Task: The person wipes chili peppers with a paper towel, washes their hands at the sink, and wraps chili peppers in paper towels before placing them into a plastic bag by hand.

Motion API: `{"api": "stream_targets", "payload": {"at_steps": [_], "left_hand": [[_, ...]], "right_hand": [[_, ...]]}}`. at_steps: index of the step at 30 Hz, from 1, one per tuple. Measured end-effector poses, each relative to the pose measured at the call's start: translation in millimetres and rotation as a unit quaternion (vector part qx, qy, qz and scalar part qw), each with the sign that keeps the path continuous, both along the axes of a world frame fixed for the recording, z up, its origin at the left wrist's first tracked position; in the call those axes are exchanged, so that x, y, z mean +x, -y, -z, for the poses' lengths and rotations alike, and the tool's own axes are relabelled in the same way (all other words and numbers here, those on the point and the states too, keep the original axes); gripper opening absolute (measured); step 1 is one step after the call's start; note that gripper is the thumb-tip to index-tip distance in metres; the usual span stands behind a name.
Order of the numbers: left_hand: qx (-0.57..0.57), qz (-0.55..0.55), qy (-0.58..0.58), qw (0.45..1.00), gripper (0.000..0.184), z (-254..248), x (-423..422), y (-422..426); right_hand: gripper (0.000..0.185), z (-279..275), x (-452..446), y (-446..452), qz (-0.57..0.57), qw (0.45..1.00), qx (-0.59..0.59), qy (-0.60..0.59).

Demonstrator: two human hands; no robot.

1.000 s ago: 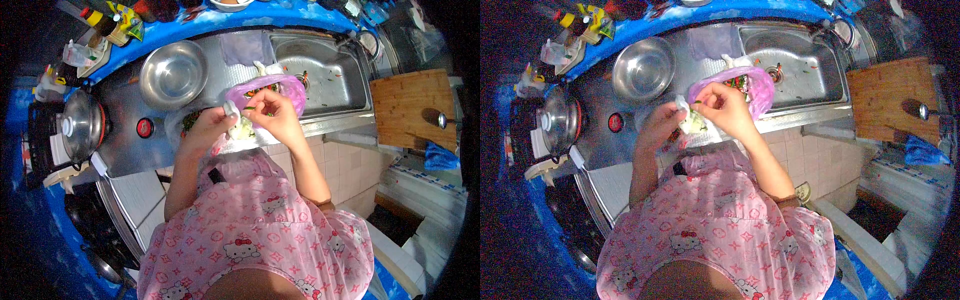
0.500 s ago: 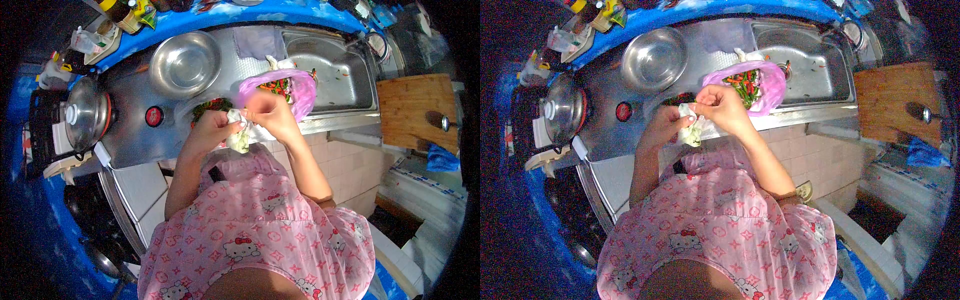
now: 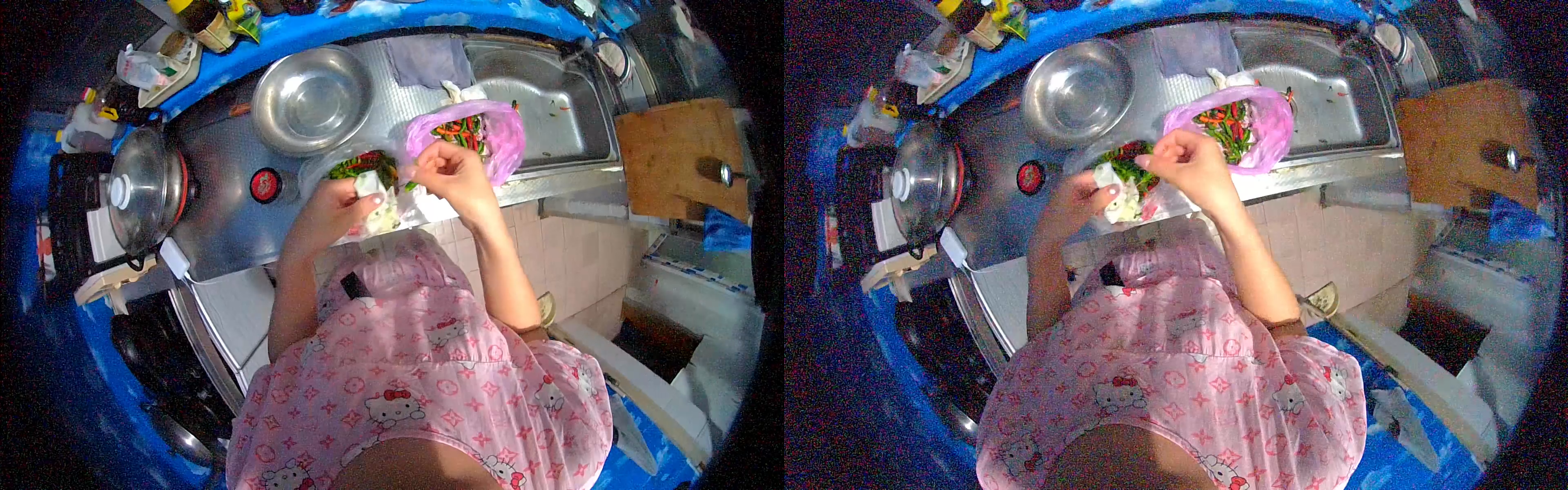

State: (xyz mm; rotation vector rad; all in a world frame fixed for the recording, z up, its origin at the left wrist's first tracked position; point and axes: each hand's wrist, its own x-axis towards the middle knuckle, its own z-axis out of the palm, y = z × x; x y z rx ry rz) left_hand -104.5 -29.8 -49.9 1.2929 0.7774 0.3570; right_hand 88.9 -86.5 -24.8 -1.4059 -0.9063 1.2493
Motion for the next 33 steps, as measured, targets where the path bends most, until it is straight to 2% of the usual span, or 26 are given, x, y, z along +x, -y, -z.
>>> {"api": "stream_targets", "payload": {"at_steps": [2, 3, 6, 7, 8, 10, 12, 14, 15, 18, 19, 20, 22, 25, 28, 29, 33], "left_hand": [[0.007, -0.02, 0.063, 0.998, 0.014, -1.2, 11.2, 7.9], [-0.012, 0.004, 0.028, 1.0, 0.014, -1.6, 9.7, 8.4], [0.061, -0.02, -0.086, 0.994, 0.018, 16.0, -8.5, 1.9], [0.125, -0.027, -0.083, 0.988, 0.019, 27.3, -19.5, -6.6], [0.113, -0.074, -0.121, 0.983, 0.02, 34.0, -33.0, -12.7], [0.092, -0.168, -0.192, 0.962, 0.021, 29.0, -46.2, -21.9], [0.069, -0.205, -0.12, 0.969, 0.023, 19.2, -47.9, -21.5], [0.03, -0.221, -0.049, 0.974, 0.026, 23.2, -49.9, -22.2], [0.003, -0.216, -0.015, 0.976, 0.027, 30.1, -48.3, -21.9], [-0.041, -0.191, 0.052, 0.979, 0.029, 26.5, -38.2, -18.7], [-0.052, -0.179, 0.067, 0.98, 0.03, 21.0, -33.1, -15.9], [-0.06, -0.161, 0.069, 0.983, 0.03, 23.7, -30.1, -15.2], [-0.077, -0.123, 0.072, 0.987, 0.032, 30.1, -22.6, -14.1], [0.042, -0.049, 0.086, 0.994, 0.034, 28.4, -1.3, -14.6], [0.106, 0.017, 0.123, 0.987, 0.032, 24.0, 21.7, -15.9], [0.107, 0.031, 0.092, 0.99, 0.026, 18.4, 28.5, -16.4], [0.153, 0.047, 0.023, 0.987, 0.022, 5.0, 77.1, -19.1]], "right_hand": [[0.016, 10.5, -15.1, 1.2, -0.02, 1.0, 0.01, 0.018], [0.015, 16.5, -22.0, 1.5, -0.018, 0.999, 0.028, 0.009], [0.008, 31.3, -25.6, -4.1, 0.095, 0.994, 0.048, 0.03], [0.009, 37.8, -22.4, -7.5, 0.155, 0.985, 0.06, 0.038], [0.011, 61.9, -16.3, -12.7, 0.19, 0.976, 0.091, 0.053], [0.018, 100.6, -14.8, -13.0, 0.162, 0.981, 0.04, 0.094], [0.027, 125.9, -29.4, -10.0, 0.135, 0.985, -0.006, 0.107], [0.037, 134.2, -43.9, -11.4, 0.127, 0.97, 0.034, 0.202], [0.044, 134.2, -48.0, -14.5, 0.133, 0.938, 0.065, 0.314], [0.04, 115.7, -49.6, -14.6, 0.16, 0.947, 0.069, 0.271], [0.031, 95.1, -47.9, -12.8, 0.124, 0.976, 0.042, 0.177], [0.03, 85.8, -42.6, -11.0, 0.082, 0.993, 0.029, 0.086], [0.028, 72.4, -31.9, -6.8, -0.002, 0.995, 0.005, -0.098], [0.02, 67.8, -15.6, 3.1, 0.024, 0.995, 0.002, -0.092], [0.017, 54.0, 5.2, 10.5, 0.078, 0.995, 0.024, -0.057], [0.016, 52.5, 14.2, 13.1, 0.083, 0.995, 0.039, -0.042], [0.022, 37.1, 44.1, 18.6, 0.083, 0.994, 0.073, -0.015]]}}
